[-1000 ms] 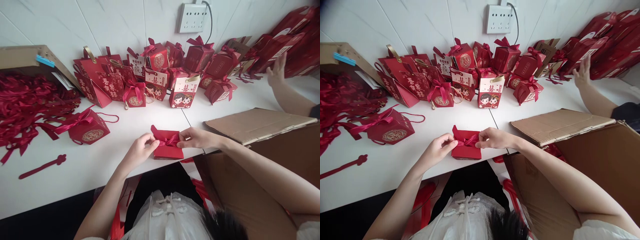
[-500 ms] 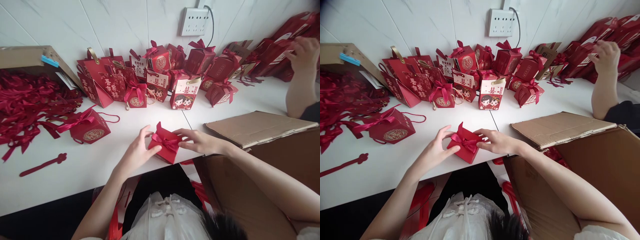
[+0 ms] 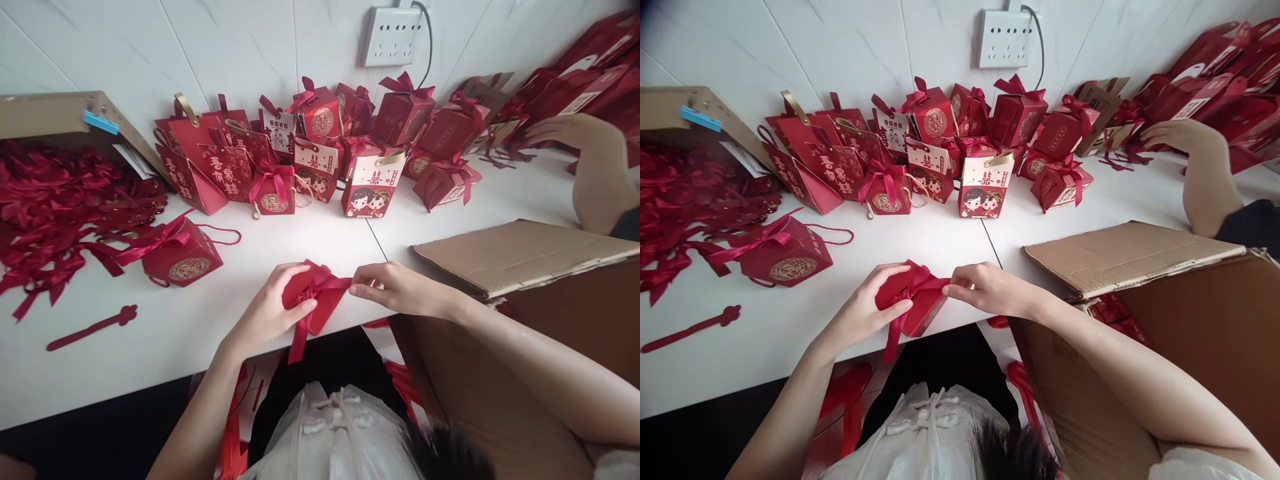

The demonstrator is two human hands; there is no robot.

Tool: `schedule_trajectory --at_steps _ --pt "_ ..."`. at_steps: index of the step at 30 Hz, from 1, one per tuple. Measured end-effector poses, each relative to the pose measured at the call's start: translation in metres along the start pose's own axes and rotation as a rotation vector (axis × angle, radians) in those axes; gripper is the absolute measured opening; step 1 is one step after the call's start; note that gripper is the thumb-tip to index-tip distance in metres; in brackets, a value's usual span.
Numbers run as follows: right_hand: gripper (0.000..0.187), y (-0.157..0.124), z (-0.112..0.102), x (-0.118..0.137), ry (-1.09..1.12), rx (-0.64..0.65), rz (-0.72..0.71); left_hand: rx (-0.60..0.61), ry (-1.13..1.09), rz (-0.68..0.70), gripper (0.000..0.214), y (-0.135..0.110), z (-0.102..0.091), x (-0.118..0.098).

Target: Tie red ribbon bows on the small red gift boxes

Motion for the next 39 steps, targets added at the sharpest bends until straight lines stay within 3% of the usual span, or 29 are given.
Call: schedule_trajectory --at_steps 3,6,9,13,19,22,24,28,32,34,36,39 --pt "0.041 0.003 0.001 -0.004 -0.052 -0.076 0.039 0.163 -0.038 0.162 0.05 0.02 0.006 -0.005" --pt "0.033 0.004 0.006 -0.011 -0.076 -0.1 0.079 0.233 -0.039 0.253 0.048 0.045 0.006 -0.009" --pt "0.028 0.008 0.008 -0.018 -0.103 -0.111 0.145 0.204 0.01 0.277 0.047 0.068 0.001 -0.011" --pt "0.032 0.027 0.0 -0.013 -0.17 -0.117 0.25 0.057 0.039 0.266 0.042 0.08 -0.013 -0.008" --pt "0.043 0.059 -0.004 0.018 -0.23 0.174 0.397 -0.209 -0.018 0.113 0.04 0.049 -0.022 0.015" --pt "0.046 0.056 -0.002 0.022 -0.274 0.145 0.449 -0.303 -0.06 -0.063 0.047 0.024 -0.018 0.031" --pt "0.047 0.048 0.006 0.018 -0.229 0.088 0.407 -0.329 -0.098 -0.175 0.052 0.009 -0.014 0.039" --pt "0.044 0.027 0.028 -0.002 0.008 -0.119 0.312 -0.225 -0.251 -0.235 0.05 -0.008 -0.002 0.04" --pt "0.043 0.006 0.043 -0.018 0.273 -0.33 0.272 -0.258 -0.331 -0.135 0.035 -0.016 -0.007 0.027" --pt "0.042 -0.004 0.048 -0.021 0.358 -0.398 0.26 -0.22 -0.313 -0.084 0.024 -0.02 -0.009 0.019" --pt "0.042 -0.014 0.053 -0.023 0.382 -0.42 0.279 -0.126 -0.272 -0.056 0.022 -0.025 -0.01 0.012" --pt "0.038 -0.031 0.058 -0.022 0.228 -0.402 0.349 0.04 -0.204 -0.056 0.024 -0.033 -0.009 0.005"
Point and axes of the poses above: each hand's wrist, its own y-axis towards the middle knuckle, its own z-axis out of the palm, x = y × z, the point moved 6 cm from there along y, towards the middle knuckle, and after that the axes turned 8 degrees about y, right-handed, at the moved point
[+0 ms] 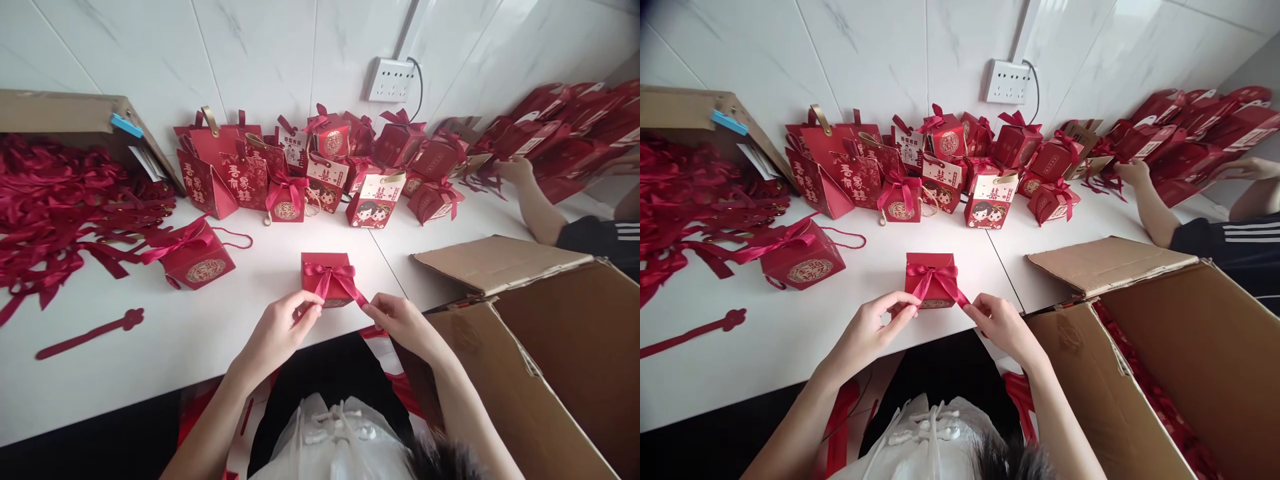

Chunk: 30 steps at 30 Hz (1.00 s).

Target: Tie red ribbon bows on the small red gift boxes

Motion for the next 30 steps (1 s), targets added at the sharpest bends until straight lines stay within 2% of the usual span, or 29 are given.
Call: schedule_trajectory --at_steps 4,7,9,11,12,13,14,17,19,20,22,24,30 --pt "0.03 -0.015 0.003 0.001 -0.249 0.073 0.064 0.211 0.099 -0.022 0.029 -0.005 0.008 0.002" --pt "0.034 -0.015 0.02 0.014 -0.162 0.159 0.008 0.321 0.188 0.059 0.029 -0.004 0.011 0.004" --pt "0.038 -0.011 0.034 0.027 -0.073 0.195 -0.064 0.446 0.237 0.112 0.026 -0.006 0.008 0.005" --pt "0.039 -0.009 0.044 0.034 -0.033 0.214 -0.096 0.595 0.291 0.097 0.022 -0.01 0.0 0.009" --pt "0.038 -0.008 0.045 0.036 -0.031 0.223 -0.093 0.625 0.315 0.068 0.021 -0.011 -0.009 0.01" --pt "0.037 -0.008 0.045 0.036 -0.032 0.234 -0.082 0.603 0.333 0.036 0.021 -0.009 -0.02 0.01" --pt "0.037 -0.009 0.041 0.035 -0.029 0.237 -0.069 0.533 0.339 0.01 0.022 -0.005 -0.031 0.008" --pt "0.042 -0.01 0.02 0.034 -0.024 0.141 -0.06 0.136 0.332 0.063 0.028 0.02 -0.058 -0.009" --pt "0.046 -0.01 0.009 0.035 -0.011 0.069 -0.07 -0.084 0.359 0.212 0.027 0.04 -0.058 -0.025" --pt "0.046 -0.01 0.009 0.035 0.0 0.073 -0.073 -0.127 0.384 0.3 0.025 0.049 -0.051 -0.032" --pt "0.042 -0.009 0.018 0.035 0.032 0.15 -0.074 -0.099 0.431 0.432 0.021 0.065 -0.031 -0.039" --pt "0.039 -0.008 0.029 0.032 0.065 0.204 -0.067 -0.038 0.468 0.475 0.017 0.075 -0.015 -0.039" --pt "0.038 0.001 0.052 0.013 0.102 0.229 -0.024 -0.025 0.536 0.463 0.01 0.078 -0.008 -0.031"
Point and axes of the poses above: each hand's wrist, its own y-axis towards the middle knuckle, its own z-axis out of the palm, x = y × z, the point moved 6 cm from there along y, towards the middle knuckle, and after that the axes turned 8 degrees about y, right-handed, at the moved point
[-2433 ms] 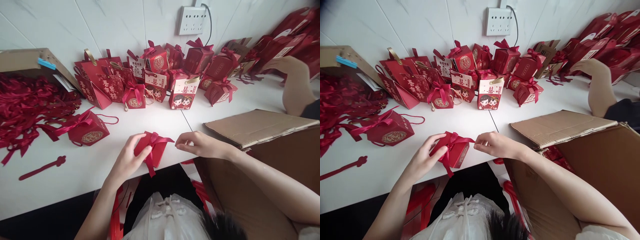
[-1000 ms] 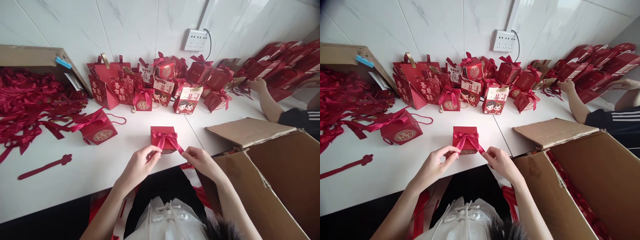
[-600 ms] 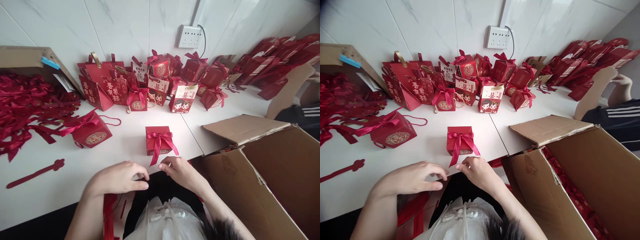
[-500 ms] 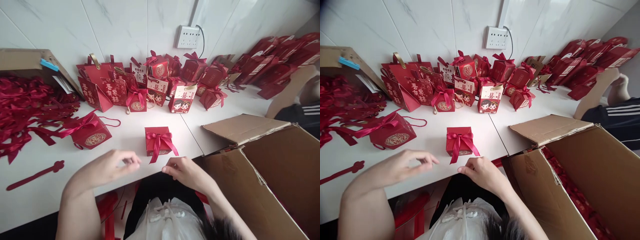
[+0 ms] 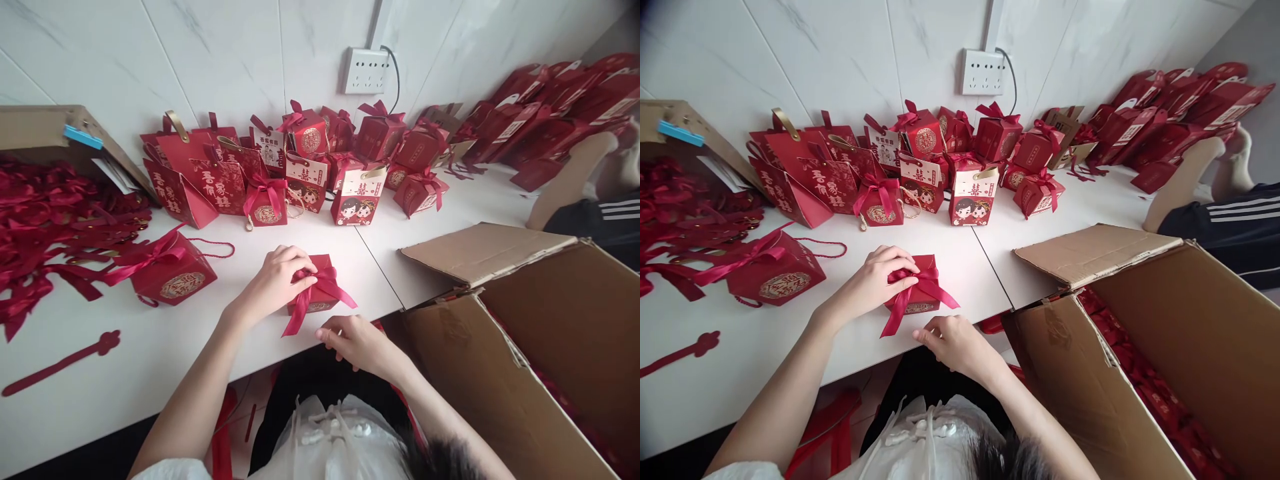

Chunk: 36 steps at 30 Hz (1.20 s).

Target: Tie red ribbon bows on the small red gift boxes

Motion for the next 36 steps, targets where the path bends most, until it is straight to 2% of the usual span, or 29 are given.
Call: schedule_trajectory --at_steps 2,4,6,8,10,12,14,18,23,26,30,36 --pt "0.036 0.001 0.0 -0.002 -0.009 0.018 -0.013 -0.004 0.015 -0.004 0.009 0.0 0.001 0.001" --pt "0.038 0.0 -0.009 0.001 -0.002 -0.022 -0.027 -0.015 0.024 -0.013 0.007 0.0 0.003 0.001" --pt "0.045 -0.002 -0.03 0.005 0.002 -0.153 -0.029 -0.028 0.022 -0.024 0.005 -0.001 0.004 0.002" --pt "0.047 -0.004 -0.054 0.012 -0.022 -0.343 -0.048 -0.039 0.012 -0.037 0.004 -0.001 0.005 0.002" --pt "0.042 -0.003 -0.074 0.022 -0.049 -0.505 -0.129 -0.047 0.0 -0.052 0.003 -0.002 0.005 0.003" --pt "0.035 0.004 -0.085 0.032 -0.053 -0.589 -0.23 -0.049 -0.013 -0.065 0.002 -0.002 0.004 0.003" --pt "0.033 0.018 -0.085 0.036 -0.048 -0.551 -0.265 -0.046 -0.021 -0.077 0.002 -0.002 0.004 0.002" --pt "0.03 0.042 -0.071 0.037 -0.087 -0.37 -0.228 -0.064 -0.047 -0.08 0.005 -0.005 0.004 0.004" --pt "0.024 0.041 -0.07 0.042 -0.019 -0.404 -0.268 -0.329 -0.079 -0.238 0.01 -0.024 -0.006 0.019" --pt "0.023 0.04 -0.069 0.043 0.04 -0.403 -0.321 -0.288 -0.036 -0.278 0.01 -0.03 -0.002 0.023" --pt "0.015 0.043 -0.068 0.044 0.107 -0.394 -0.4 -0.241 -0.031 -0.245 0.012 -0.032 -0.003 0.021" --pt "0.017 0.046 -0.064 0.049 0.052 -0.274 -0.447 -0.179 -0.061 -0.219 0.014 -0.03 -0.004 0.022"
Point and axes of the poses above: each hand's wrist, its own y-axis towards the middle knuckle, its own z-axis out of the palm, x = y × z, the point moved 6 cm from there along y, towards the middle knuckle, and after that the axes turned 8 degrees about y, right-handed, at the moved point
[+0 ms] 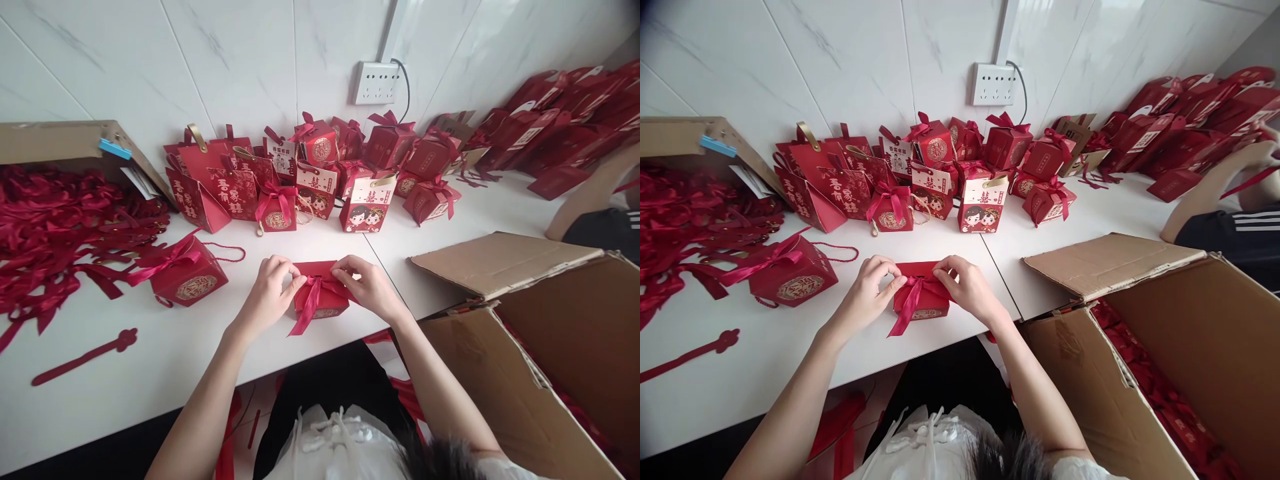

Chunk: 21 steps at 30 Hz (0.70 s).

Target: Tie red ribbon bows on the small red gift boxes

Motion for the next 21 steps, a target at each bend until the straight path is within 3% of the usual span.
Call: schedule_trajectory --at_steps 14,21 --pt "0.02 0.0033 -0.0011 -0.0017 -0.111 0.042 -0.037 0.088 -0.089 -0.1 0.023 0.0002 0.0092 0.0042" --pt "0.024 0.0058 0.0004 0.0 -0.139 0.08 -0.046 0.126 -0.103 -0.073 0.021 -0.0004 0.009 0.0033"
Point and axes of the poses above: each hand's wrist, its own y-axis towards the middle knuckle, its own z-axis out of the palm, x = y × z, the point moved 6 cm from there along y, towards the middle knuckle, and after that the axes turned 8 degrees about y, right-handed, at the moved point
